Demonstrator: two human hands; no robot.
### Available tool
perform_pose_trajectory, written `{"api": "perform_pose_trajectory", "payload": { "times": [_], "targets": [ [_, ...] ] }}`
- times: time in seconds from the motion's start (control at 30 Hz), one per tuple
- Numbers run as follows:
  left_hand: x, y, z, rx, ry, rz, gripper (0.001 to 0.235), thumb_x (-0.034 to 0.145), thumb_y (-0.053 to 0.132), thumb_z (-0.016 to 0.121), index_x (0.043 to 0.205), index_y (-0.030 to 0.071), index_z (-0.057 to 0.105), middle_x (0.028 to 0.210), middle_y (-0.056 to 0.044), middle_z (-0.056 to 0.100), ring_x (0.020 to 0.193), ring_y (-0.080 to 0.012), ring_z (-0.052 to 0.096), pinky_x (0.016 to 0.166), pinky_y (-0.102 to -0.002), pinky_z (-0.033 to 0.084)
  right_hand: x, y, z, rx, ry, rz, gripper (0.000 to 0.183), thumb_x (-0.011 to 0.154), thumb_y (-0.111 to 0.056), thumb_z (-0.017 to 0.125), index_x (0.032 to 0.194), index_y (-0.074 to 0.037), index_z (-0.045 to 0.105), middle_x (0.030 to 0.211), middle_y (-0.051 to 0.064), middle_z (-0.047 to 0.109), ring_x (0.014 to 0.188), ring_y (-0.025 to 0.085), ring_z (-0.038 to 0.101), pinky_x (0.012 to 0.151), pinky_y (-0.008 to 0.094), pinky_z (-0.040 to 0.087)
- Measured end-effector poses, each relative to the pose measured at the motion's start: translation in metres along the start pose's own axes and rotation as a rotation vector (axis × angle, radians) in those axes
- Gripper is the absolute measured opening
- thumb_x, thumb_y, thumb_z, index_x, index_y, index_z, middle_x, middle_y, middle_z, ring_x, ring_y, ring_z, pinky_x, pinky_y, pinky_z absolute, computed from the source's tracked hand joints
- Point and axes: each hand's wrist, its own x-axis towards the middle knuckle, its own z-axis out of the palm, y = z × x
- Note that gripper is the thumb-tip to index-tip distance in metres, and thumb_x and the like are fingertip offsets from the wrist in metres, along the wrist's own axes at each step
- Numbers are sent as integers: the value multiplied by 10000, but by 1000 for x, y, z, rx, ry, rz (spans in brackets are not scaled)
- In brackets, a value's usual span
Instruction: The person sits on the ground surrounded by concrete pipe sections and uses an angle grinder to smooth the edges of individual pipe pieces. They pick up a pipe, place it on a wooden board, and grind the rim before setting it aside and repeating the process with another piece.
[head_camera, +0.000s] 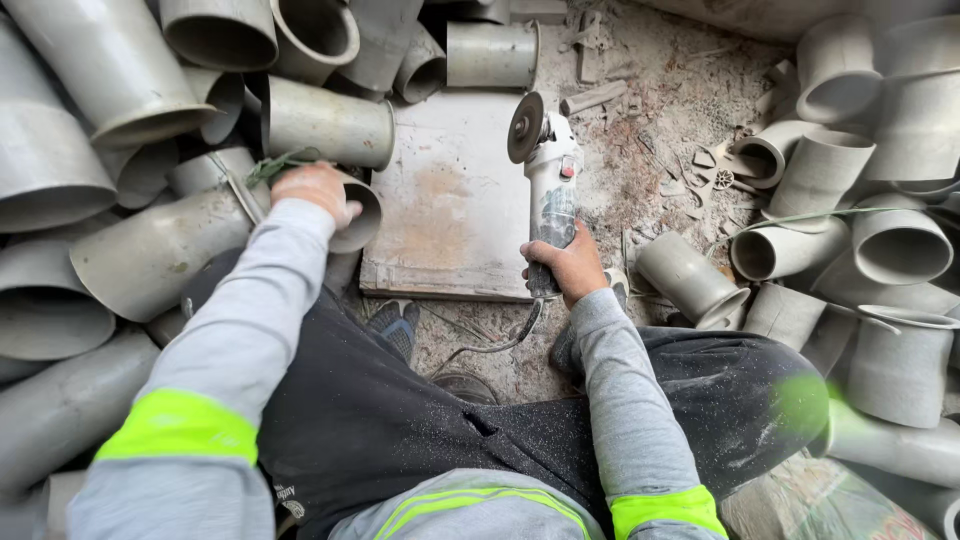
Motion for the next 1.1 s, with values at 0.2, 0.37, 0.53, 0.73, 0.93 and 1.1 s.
{"api": "perform_pose_trajectory", "payload": {
  "times": [0.2, 0.37, 0.53, 0.73, 0.93, 1.1],
  "targets": [
    [42, -2, 34, 66, 47, -75, 284, 992, 188, 613, 1205, 106, 781, 1300, -110, 731, 1164, -322, 710, 881, -463, 618, -2, 2, 1, 5, -17, -31, 622, 701, -12, 779, 1233, 12, 458, 849, 131, 652, 556, 257, 689, 488, 393, 599],
    [12, -22, 5, 140, -177, -42, 380, 908, 260, 704, 1262, 123, 723, 1326, -121, 694, 1166, -293, 709, 942, -434, 588, -13, 9, -7, 32, -23, -16, 613, 698, -20, 765, 1231, -10, 462, 843, 135, 638, 554, 257, 673, 487, 394, 598],
    [24, 3, -19, 68, -129, 14, 393, 931, 252, 668, 1297, 119, 723, 1385, -133, 677, 1276, -322, 645, 1069, -471, 511, -15, 9, -10, 47, 8, -45, 605, 695, -14, 761, 1228, 21, 477, 867, 128, 642, 567, 260, 679, 513, 396, 603],
    [59, -6, -24, -6, 250, 74, 488, 838, 264, 704, 1271, 68, 594, 1312, -168, 564, 1257, -350, 527, 990, -532, 455, -9, 6, -23, 77, 35, -30, 617, 678, -6, 761, 1232, -6, 490, 849, 114, 634, 548, 248, 667, 501, 384, 585],
    [89, 41, -8, -37, 573, 348, 382, 861, 139, 656, 1228, 82, 567, 1222, -152, 566, 1162, -344, 585, 984, -481, 500, -3, 2, -32, 126, 94, -21, 590, 693, -10, 757, 1219, -3, 490, 812, 132, 642, 537, 250, 669, 483, 385, 570],
    [103, 94, 48, 143, 516, 562, 368, 865, 118, 644, 1227, 106, 579, 1291, -165, 565, 1215, -342, 568, 992, -511, 485, 4, 3, -43, 124, 110, -35, 584, 701, -17, 771, 1219, 0, 501, 831, 127, 658, 554, 238, 673, 501, 372, 581]
  ]
}}
